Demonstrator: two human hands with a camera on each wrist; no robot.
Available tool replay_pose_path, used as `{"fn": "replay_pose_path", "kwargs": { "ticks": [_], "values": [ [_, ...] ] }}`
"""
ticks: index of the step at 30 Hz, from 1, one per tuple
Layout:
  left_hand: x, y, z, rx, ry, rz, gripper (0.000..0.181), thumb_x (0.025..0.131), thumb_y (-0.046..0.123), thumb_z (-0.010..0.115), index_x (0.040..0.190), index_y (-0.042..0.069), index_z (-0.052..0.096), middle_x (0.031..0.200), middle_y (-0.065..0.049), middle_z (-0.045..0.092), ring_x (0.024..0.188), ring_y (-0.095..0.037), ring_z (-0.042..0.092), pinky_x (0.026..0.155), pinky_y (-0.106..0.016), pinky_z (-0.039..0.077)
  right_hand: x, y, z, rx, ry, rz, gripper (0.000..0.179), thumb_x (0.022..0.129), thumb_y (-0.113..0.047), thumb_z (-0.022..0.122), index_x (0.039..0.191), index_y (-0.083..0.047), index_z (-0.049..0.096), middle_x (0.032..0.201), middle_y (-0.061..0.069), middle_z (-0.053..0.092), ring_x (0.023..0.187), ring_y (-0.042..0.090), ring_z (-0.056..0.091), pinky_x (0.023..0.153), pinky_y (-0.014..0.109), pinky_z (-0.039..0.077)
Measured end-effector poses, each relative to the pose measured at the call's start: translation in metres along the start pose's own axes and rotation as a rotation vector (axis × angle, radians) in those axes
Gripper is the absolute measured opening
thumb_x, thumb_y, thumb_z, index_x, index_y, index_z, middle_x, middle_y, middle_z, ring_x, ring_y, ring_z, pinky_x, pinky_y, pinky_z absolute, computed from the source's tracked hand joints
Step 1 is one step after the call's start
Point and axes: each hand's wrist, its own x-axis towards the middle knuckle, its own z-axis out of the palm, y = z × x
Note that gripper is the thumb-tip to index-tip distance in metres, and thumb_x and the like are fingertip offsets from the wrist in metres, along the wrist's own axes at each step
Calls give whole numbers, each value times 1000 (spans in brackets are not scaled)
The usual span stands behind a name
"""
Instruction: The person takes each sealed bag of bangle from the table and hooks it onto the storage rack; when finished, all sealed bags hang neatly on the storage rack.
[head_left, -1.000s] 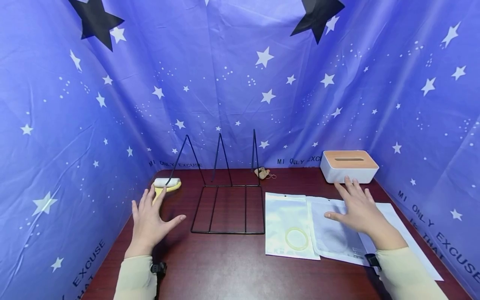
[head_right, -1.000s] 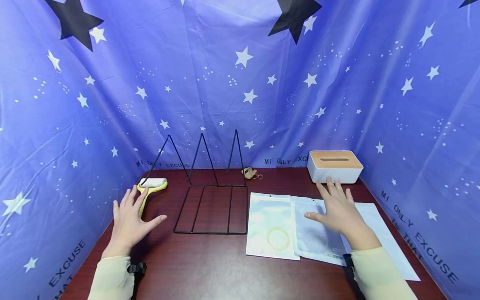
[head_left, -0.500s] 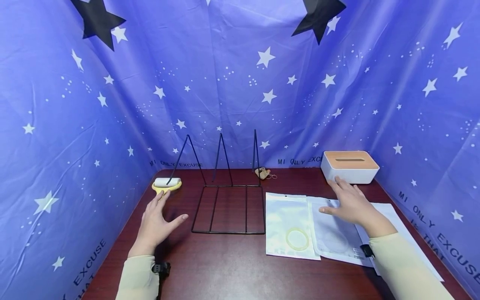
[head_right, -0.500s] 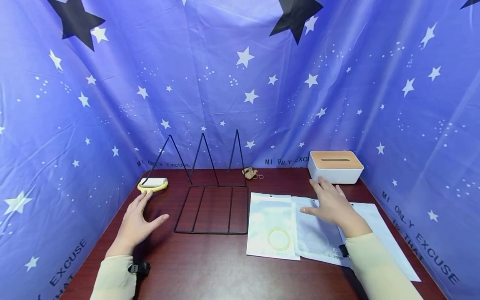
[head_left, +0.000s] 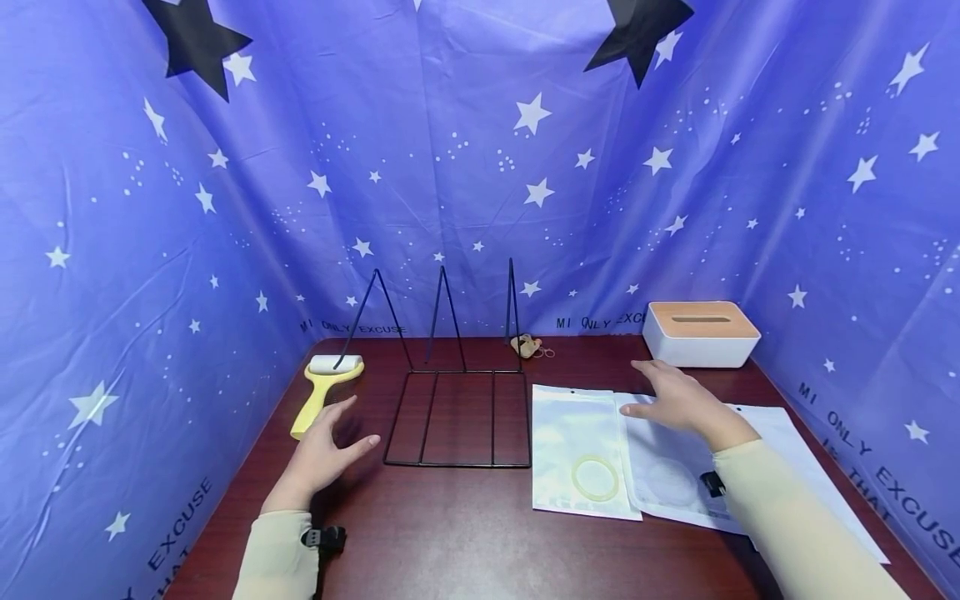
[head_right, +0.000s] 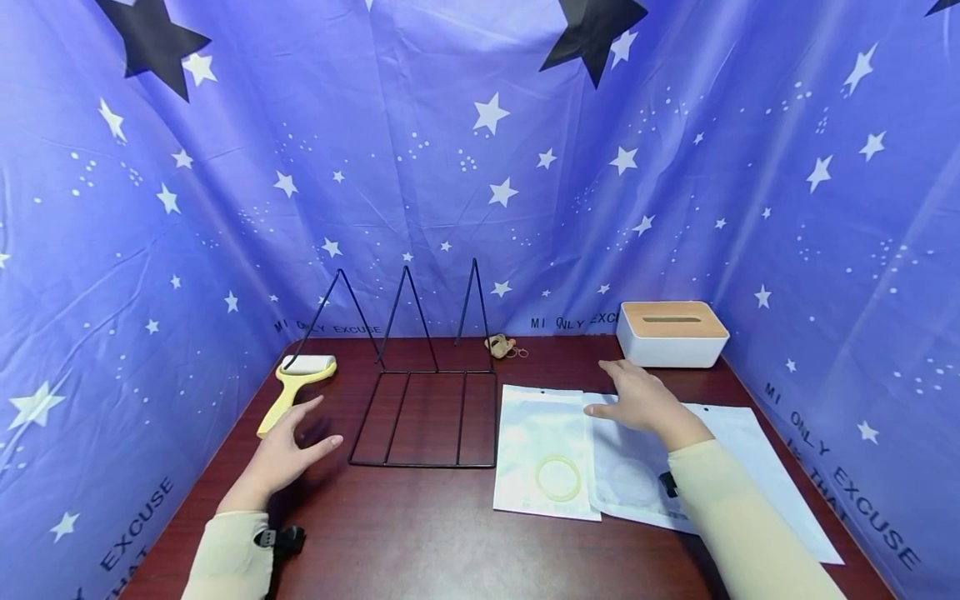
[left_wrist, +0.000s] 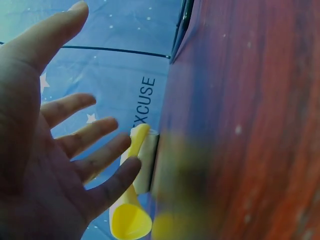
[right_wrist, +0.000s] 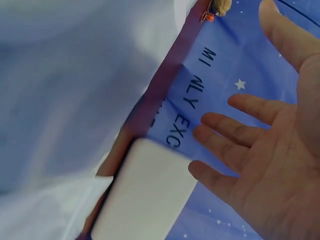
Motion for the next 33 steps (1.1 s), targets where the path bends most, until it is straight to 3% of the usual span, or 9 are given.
{"fn": "replay_pose_path", "kwargs": {
  "ticks": [6, 19, 26, 33],
  "values": [
    [-1, 1, 3, -60, -77, -11, 86, 89, 46, 84, 154, 3, 48, 146, -24, 55, 129, -43, 58, 105, -61, 45, 16, -5, 8, 49, -32, -25, 91, 91, -48, 81, 155, 4, 43, 156, 34, 40, 142, 54, 39, 110, 70, 34],
    [1, -3, 13, -37, -145, -67, 84, 87, 44, 86, 151, 2, 51, 143, -16, 59, 128, -35, 57, 105, -54, 45, 44, -9, 20, 93, -75, -64, 75, 89, -39, 84, 145, 4, 56, 145, 31, 52, 135, 48, 48, 109, 63, 40],
    [2, 0, 18, 19, -154, -54, 79, 85, 42, 88, 146, 1, 57, 135, -13, 63, 121, -31, 60, 100, -52, 48, 52, -7, 27, 109, -117, -52, 69, 88, -32, 86, 141, 4, 60, 143, 28, 56, 136, 48, 48, 110, 62, 39],
    [2, 2, 21, 28, -136, -59, 71, 82, 34, 91, 139, 2, 63, 122, -7, 67, 111, -27, 60, 97, -49, 47, 62, -5, 34, 141, -150, -18, 65, 84, -27, 90, 135, 4, 65, 133, 23, 63, 126, 44, 58, 104, 58, 46]
  ]
}}
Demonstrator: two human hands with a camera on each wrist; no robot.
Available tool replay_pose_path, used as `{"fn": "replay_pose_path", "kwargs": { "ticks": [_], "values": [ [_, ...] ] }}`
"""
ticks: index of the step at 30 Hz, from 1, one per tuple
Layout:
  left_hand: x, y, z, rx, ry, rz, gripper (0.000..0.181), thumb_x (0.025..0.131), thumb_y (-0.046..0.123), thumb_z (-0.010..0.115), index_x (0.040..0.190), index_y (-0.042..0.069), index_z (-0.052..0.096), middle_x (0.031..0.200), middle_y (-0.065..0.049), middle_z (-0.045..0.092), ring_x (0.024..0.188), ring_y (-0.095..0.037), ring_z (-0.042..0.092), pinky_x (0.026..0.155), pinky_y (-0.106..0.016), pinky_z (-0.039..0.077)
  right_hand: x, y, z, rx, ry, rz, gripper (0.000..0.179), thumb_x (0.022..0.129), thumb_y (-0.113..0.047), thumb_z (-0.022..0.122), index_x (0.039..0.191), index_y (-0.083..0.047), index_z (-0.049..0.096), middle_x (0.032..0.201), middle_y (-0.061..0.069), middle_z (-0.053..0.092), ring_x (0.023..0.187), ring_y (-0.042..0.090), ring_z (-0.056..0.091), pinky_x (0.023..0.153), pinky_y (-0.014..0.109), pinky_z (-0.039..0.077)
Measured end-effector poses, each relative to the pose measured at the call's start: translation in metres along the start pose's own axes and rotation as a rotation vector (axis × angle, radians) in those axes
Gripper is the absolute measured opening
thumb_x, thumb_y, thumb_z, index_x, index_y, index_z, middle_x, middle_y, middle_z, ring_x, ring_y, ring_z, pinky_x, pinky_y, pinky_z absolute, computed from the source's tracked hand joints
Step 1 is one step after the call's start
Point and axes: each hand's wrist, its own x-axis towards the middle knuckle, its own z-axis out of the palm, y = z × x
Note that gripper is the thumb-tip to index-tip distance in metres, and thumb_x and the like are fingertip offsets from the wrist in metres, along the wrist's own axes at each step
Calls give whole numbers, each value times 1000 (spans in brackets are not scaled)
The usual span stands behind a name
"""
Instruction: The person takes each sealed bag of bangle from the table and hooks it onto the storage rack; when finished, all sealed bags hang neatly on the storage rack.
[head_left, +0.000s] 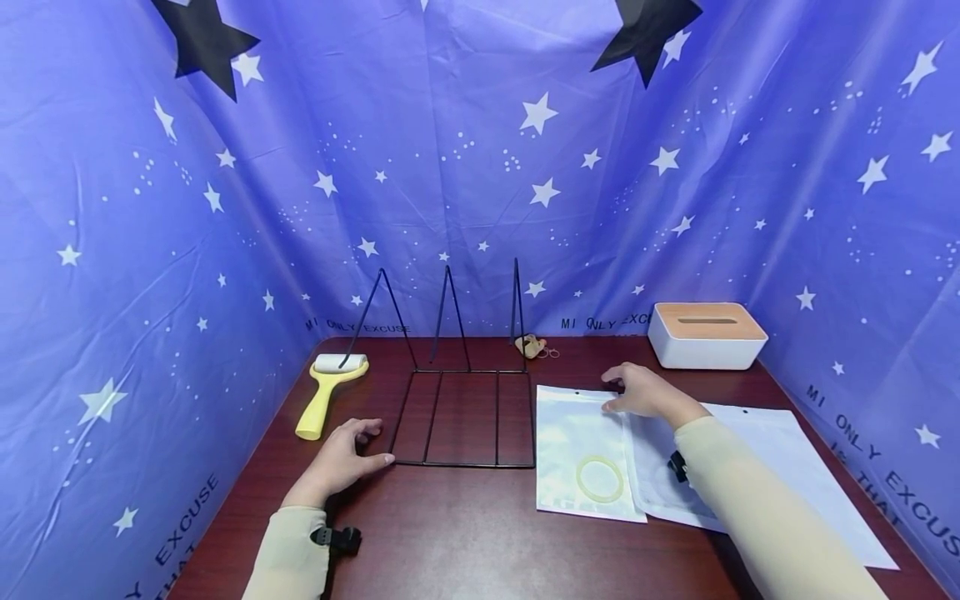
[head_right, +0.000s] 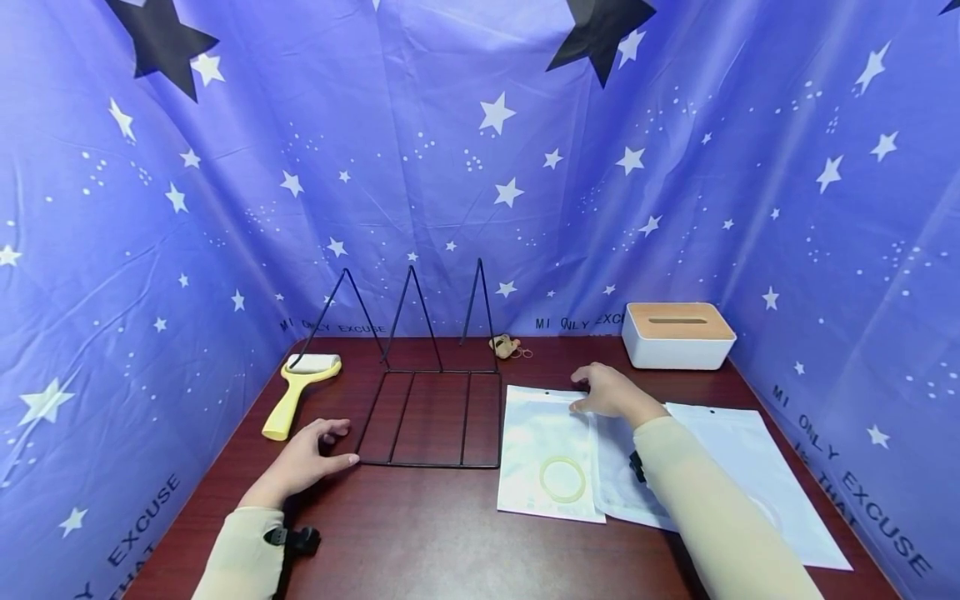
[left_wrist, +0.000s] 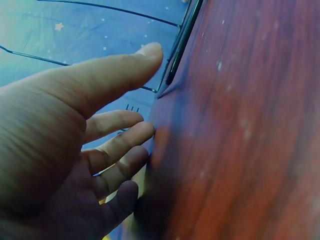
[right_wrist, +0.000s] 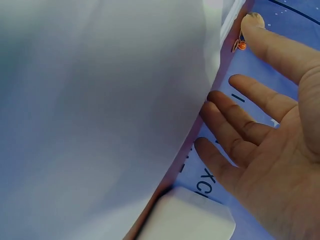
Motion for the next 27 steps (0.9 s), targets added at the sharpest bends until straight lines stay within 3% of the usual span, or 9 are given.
{"fn": "replay_pose_path", "kwargs": {
  "ticks": [17, 23, 27],
  "values": [
    [2, 0, 7, 21, 7, -8, 58, 79, 31, 94, 129, 10, 72, 111, 0, 65, 99, -21, 57, 90, -44, 48, 16, 2, 9, 8, 21, -7, 50, 75, -13, 95, 119, -1, 73, 104, 9, 70, 101, 29, 63, 95, 50, 50],
    [2, 0, 8, 17, 4, -12, 55, 78, 30, 95, 125, 13, 74, 110, 1, 64, 99, -21, 57, 91, -44, 48, 18, 1, 10, -9, 23, -1, 47, 75, -14, 95, 116, -2, 75, 104, 8, 69, 99, 27, 61, 94, 50, 49],
    [1, -1, 8, 20, 6, -15, 54, 78, 31, 95, 124, 13, 75, 110, 1, 64, 100, -21, 58, 91, -44, 48, 19, -1, 12, -2, 33, 30, 34, 75, -13, 94, 105, -8, 78, 98, 5, 68, 92, 25, 58, 87, 46, 49]
  ]
}}
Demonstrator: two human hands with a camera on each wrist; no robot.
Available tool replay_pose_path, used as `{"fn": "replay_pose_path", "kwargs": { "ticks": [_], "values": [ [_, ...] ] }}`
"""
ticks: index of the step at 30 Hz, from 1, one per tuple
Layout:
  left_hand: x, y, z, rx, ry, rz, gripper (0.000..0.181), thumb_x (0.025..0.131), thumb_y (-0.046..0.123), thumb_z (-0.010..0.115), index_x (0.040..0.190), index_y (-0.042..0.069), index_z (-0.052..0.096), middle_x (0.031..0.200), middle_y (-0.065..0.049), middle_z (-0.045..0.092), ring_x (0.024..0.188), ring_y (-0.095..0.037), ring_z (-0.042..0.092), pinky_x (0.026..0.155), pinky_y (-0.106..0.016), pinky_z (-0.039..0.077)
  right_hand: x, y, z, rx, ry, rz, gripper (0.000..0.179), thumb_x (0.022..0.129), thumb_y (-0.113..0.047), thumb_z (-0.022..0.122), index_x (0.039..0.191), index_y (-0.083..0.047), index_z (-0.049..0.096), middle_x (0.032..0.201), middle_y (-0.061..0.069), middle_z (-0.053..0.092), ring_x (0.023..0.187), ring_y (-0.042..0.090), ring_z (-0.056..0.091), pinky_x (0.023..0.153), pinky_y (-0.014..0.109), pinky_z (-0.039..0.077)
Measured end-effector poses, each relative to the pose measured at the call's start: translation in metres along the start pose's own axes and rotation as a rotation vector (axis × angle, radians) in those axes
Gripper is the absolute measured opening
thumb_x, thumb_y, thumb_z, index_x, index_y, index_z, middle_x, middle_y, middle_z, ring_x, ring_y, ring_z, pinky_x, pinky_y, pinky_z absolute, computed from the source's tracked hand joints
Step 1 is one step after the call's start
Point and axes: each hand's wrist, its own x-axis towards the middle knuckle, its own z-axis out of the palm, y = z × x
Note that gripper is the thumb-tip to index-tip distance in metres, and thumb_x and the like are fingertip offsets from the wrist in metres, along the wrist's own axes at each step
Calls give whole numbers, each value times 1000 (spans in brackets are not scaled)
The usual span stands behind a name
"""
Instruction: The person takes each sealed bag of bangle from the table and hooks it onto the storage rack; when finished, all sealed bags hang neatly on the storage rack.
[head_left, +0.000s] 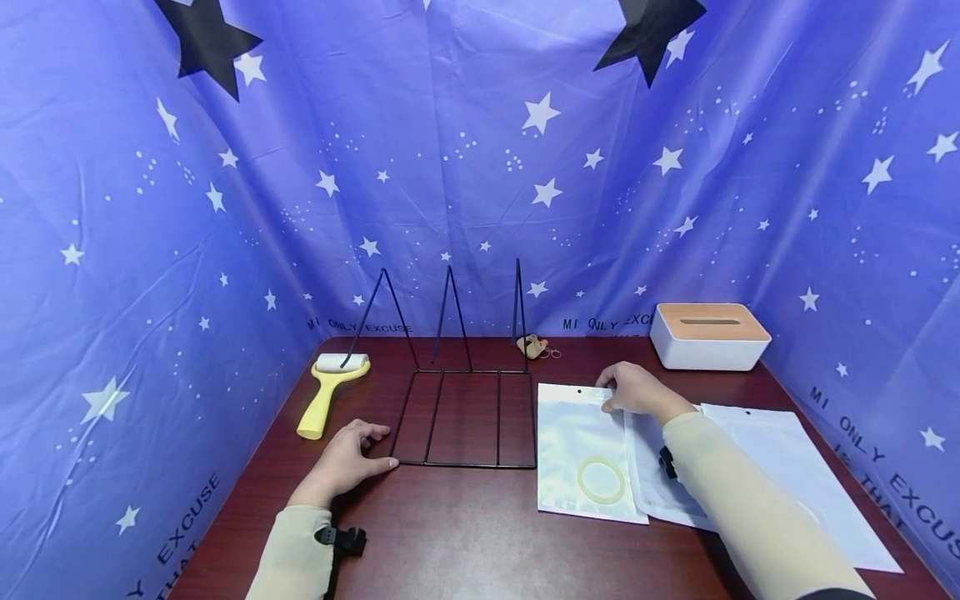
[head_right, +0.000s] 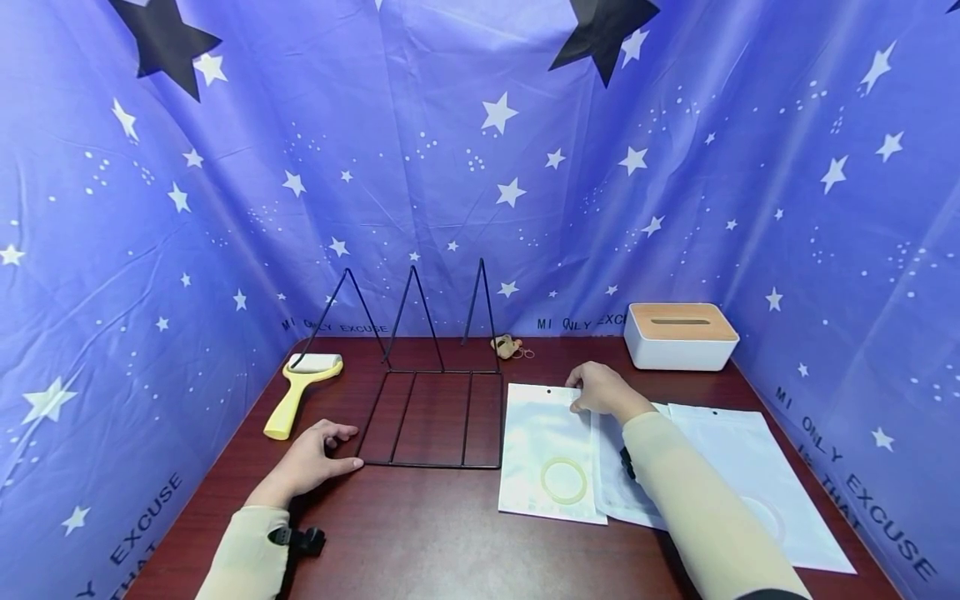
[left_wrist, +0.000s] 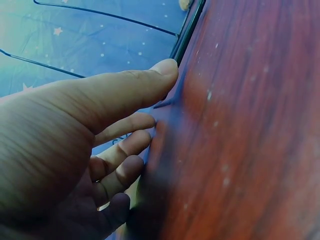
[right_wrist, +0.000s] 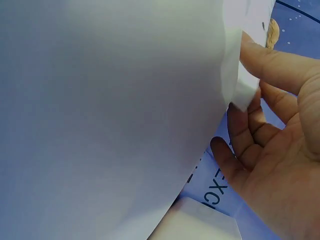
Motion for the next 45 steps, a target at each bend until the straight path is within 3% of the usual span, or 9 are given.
{"fn": "replay_pose_path", "kwargs": {
  "ticks": [5, 11, 25, 33, 45],
  "values": [
    [0, -1, 0, 3, -8, -3, 54, 78, 33, 95, 125, 14, 75, 112, 1, 63, 101, -21, 57, 91, -45, 49, -1, -5, -1, 8, 13, 28, 21, 79, -12, 92, 89, -15, 74, 89, 2, 64, 84, 23, 55, 78, 42, 46],
    [0, 0, 0, -3, -9, -16, 53, 79, 32, 95, 125, 15, 75, 113, 1, 63, 102, -22, 57, 92, -45, 48, -4, -12, -5, 86, 31, 15, 17, 84, -10, 88, 86, -14, 72, 90, 3, 65, 83, 23, 56, 73, 39, 46],
    [-1, 0, 0, 5, -9, -8, 54, 77, 34, 96, 125, 17, 76, 112, 2, 63, 101, -20, 56, 90, -44, 48, -22, -24, -24, 249, 82, -113, 7, 97, -13, 76, 94, -13, 69, 94, 4, 64, 82, 23, 55, 72, 40, 46],
    [-2, 1, 1, -9, -12, -8, 53, 77, 31, 96, 125, 18, 76, 112, 2, 63, 101, -20, 57, 91, -44, 48, -37, -33, -30, 322, 136, -119, 8, 99, -21, 75, 98, -15, 70, 103, 5, 67, 87, 25, 56, 72, 40, 49],
    [-1, 1, 2, -8, -4, 2, 53, 77, 30, 96, 124, 18, 76, 111, 3, 63, 101, -20, 57, 91, -44, 48, -62, -54, -48, 437, 232, -167, 15, 99, -21, 76, 106, -11, 68, 76, 4, 55, 62, 16, 47, 57, 32, 44]
  ]
}}
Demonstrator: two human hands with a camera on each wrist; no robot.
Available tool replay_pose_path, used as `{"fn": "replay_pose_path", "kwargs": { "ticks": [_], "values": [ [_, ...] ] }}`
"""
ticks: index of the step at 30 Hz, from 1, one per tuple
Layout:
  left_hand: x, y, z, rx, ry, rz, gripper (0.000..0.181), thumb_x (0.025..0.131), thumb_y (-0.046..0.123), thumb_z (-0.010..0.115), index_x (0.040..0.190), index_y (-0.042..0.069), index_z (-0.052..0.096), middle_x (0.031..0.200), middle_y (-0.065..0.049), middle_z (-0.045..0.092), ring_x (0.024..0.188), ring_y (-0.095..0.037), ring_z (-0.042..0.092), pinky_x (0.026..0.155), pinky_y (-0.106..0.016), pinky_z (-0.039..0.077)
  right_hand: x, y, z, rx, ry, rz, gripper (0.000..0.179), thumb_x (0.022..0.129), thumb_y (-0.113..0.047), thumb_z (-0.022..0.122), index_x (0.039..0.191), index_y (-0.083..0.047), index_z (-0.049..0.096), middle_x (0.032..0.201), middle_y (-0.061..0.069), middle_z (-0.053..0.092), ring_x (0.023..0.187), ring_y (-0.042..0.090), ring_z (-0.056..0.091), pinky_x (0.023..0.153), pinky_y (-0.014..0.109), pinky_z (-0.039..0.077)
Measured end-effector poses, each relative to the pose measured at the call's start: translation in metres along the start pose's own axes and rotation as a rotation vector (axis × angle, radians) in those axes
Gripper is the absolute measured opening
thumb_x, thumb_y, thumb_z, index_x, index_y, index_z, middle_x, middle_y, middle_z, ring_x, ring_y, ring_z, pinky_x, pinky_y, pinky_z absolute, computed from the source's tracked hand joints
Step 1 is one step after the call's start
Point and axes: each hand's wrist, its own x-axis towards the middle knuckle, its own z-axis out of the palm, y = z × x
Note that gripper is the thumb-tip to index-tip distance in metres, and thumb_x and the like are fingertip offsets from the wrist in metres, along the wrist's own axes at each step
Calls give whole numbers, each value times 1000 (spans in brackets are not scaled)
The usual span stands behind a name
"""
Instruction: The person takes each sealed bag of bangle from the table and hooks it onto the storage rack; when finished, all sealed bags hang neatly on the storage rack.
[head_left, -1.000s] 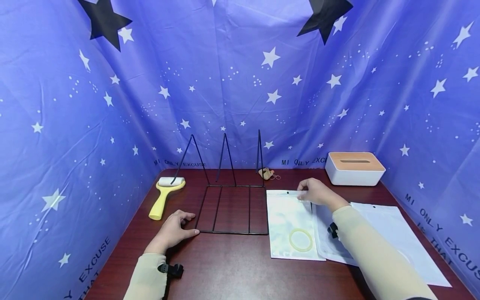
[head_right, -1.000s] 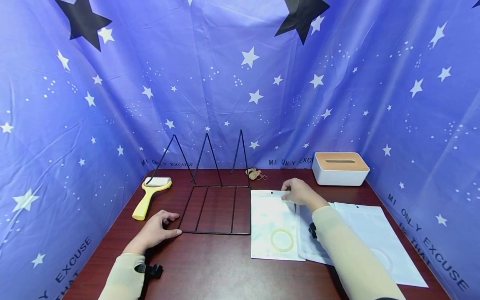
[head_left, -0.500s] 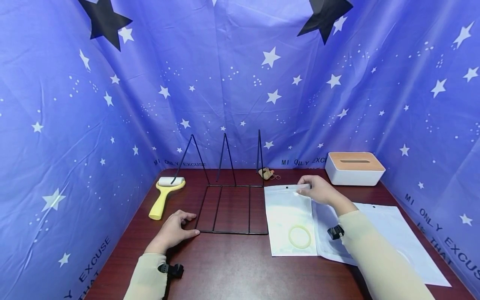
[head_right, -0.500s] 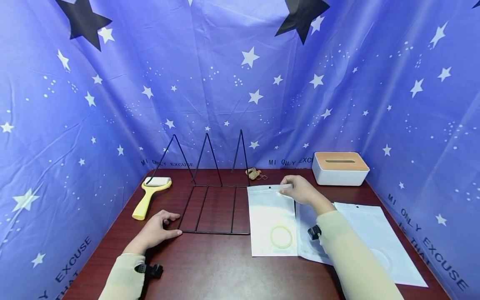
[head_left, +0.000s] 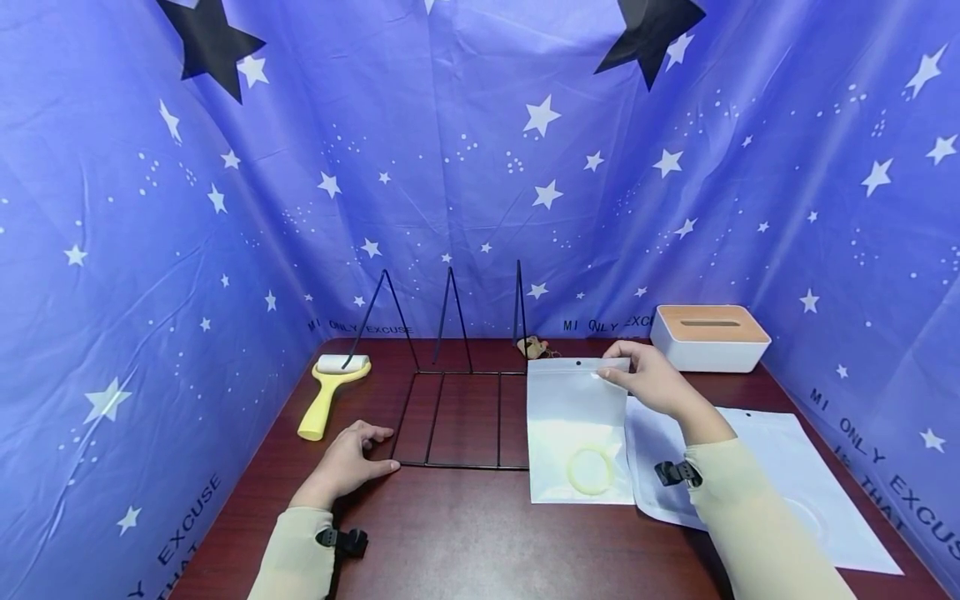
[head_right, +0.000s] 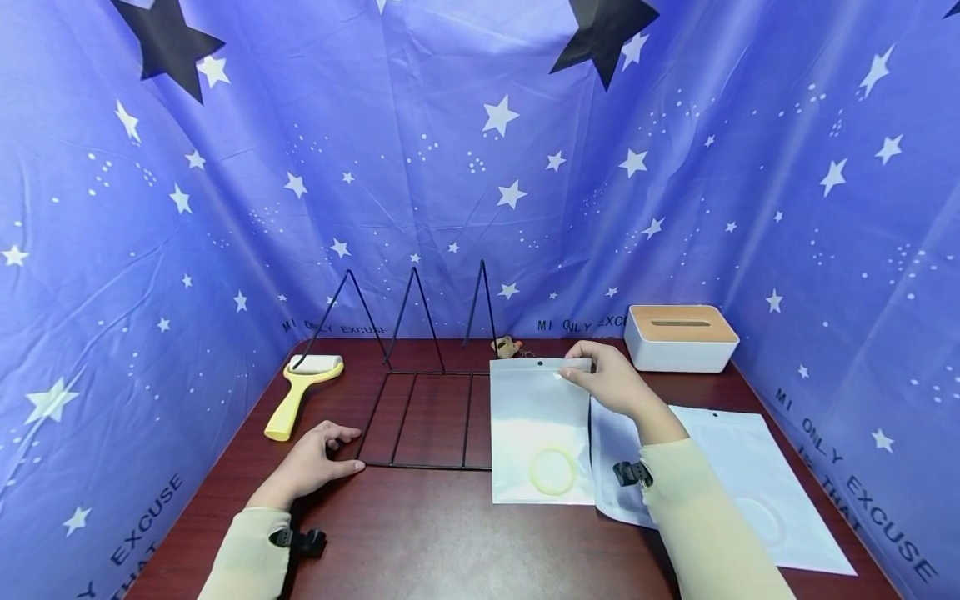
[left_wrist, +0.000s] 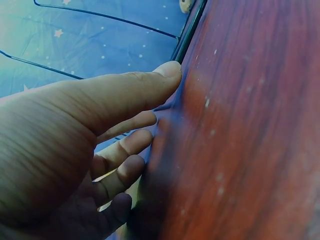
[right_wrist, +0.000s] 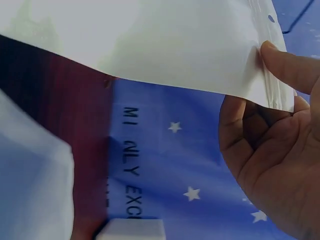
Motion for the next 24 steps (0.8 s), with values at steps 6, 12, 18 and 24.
{"fn": "replay_pose_path", "kwargs": {
  "ticks": [6, 12, 18, 24],
  "values": [
    [0, 3, 1, -12, 0, 34, 53, 77, 27, 96, 124, 16, 76, 109, 3, 65, 100, -20, 57, 91, -44, 49, -13, -17, -8, 29, 27, -48, 15, 99, -24, 76, 105, -12, 68, 73, 5, 53, 61, 16, 47, 53, 32, 43],
    [1, 3, 2, -19, 4, 37, 51, 77, 26, 96, 124, 16, 76, 109, 3, 65, 99, -19, 57, 90, -43, 48, -24, -31, -13, 24, 51, -84, 14, 100, -29, 74, 105, -18, 68, 72, 6, 53, 60, 20, 47, 53, 34, 43],
    [1, 3, 2, -7, 4, 46, 51, 78, 26, 95, 124, 16, 76, 109, 3, 66, 98, -18, 57, 90, -43, 48, -32, -42, -14, 31, 71, -125, 11, 101, -25, 74, 105, -17, 67, 77, 8, 57, 62, 20, 47, 56, 34, 43],
    [1, 3, 2, 5, 7, 53, 51, 78, 26, 96, 123, 15, 76, 108, 3, 66, 98, -18, 57, 90, -42, 49, -38, -54, -12, 53, 76, -171, 9, 100, -21, 75, 103, -18, 68, 80, 6, 61, 61, 16, 48, 55, 33, 42]
  ]
}}
